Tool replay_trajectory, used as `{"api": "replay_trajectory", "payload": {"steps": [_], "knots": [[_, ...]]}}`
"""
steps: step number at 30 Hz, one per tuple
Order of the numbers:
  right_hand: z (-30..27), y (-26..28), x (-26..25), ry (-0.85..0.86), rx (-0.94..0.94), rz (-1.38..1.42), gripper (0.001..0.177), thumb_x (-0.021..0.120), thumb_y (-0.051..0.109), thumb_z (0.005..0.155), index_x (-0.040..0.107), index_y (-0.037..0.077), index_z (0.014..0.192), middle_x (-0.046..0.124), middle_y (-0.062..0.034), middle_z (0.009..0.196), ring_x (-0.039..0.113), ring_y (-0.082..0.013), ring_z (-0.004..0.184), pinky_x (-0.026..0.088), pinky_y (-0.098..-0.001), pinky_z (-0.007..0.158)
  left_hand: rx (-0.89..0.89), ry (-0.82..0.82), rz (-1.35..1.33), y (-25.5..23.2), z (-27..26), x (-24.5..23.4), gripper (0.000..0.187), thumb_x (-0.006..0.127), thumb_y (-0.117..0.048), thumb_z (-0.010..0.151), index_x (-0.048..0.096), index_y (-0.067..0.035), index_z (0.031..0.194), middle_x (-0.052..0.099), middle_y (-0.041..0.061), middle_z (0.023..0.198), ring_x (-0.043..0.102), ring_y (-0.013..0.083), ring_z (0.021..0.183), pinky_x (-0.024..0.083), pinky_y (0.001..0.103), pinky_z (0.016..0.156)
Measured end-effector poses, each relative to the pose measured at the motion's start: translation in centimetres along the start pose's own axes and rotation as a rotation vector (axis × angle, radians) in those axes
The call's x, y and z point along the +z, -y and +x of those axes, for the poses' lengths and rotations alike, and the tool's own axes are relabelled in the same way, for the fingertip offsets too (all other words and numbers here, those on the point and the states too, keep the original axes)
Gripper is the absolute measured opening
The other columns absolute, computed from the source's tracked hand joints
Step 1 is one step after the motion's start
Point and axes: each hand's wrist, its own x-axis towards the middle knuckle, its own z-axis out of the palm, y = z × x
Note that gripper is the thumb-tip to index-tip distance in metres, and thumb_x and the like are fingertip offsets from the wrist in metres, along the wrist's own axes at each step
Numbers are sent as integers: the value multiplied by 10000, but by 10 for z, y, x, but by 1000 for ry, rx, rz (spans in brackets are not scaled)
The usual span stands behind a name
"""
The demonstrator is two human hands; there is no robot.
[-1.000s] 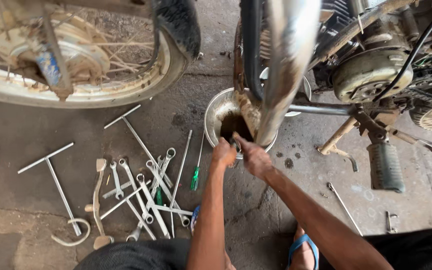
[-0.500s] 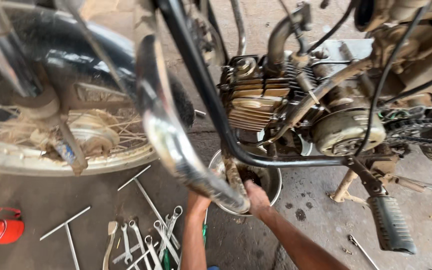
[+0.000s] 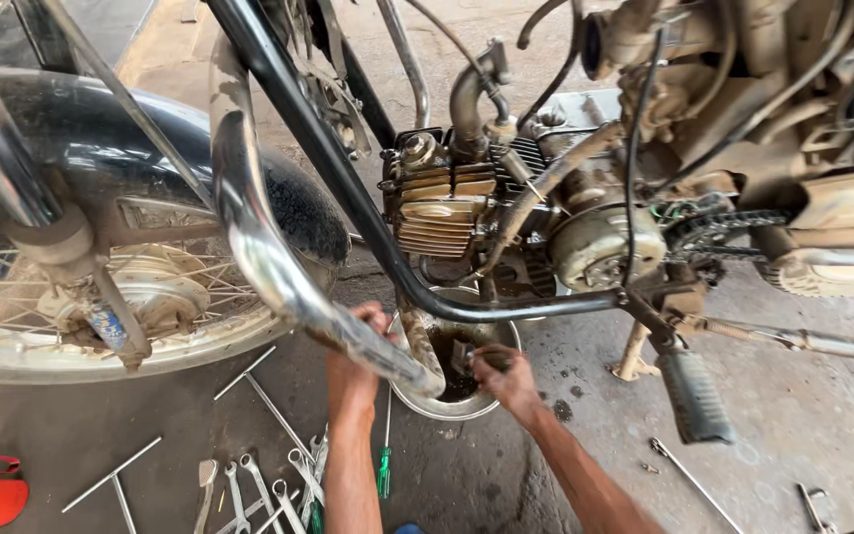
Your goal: The person cleans and works on the internal components of a motorcycle engine using a brush and liquid from a bowl, while another person assists by holding parts.
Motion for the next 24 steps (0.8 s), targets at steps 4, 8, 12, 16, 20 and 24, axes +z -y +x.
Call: {"api": "replay_trajectory", "payload": {"steps": [4,8,12,16,20,24], "knots": [[-90,68,-18,-133,-350,71,139,672,57,898,769,13,988,775,-104,764,674,-160,581,562,-307,528,291,-63,202,-23,-22,9,338,632,-182,935,613,-57,1249,722,45,1135,732,133,1004,616,285,918],[-175,150,-35,-230,-533,-12,188,678,111,908,775,7,1030,766,-108,764,669,-154,582,544,-292,545,217,-102,91,-19,-38,2,199,641,-170,997,682,-12,1109,730,73,960,681,130,803,582,282,670],[-210,237,-31,-241,-722,-64,211,678,117,955,729,16,1133,758,-85,830,686,-143,634,548,-263,544,207,-99,-47,-11,-55,5,122,644,-143,1005,671,-46,1074,726,47,908,657,100,726,522,254,617],[-178,273,2,-261,-865,-174,188,671,127,988,708,24,1140,757,-99,880,716,-133,689,571,-258,549,184,-99,-86,-8,-61,4,128,647,-145,1005,678,-41,1073,723,45,874,636,105,689,513,253,597],[-168,233,36,-407,-1168,-460,171,703,86,942,696,-1,1088,751,-132,915,731,-168,775,592,-281,671,156,-134,-93,-1,-59,-16,140,649,-151,1001,660,-36,1080,709,51,872,631,112,672,512,261,580],[-184,214,29,-231,-777,-375,151,703,51,904,733,24,1050,792,-97,893,721,-178,703,573,-259,623,44,-204,-96,31,-51,-40,150,632,-152,991,660,-41,1088,709,53,878,643,126,664,534,266,580]]}}
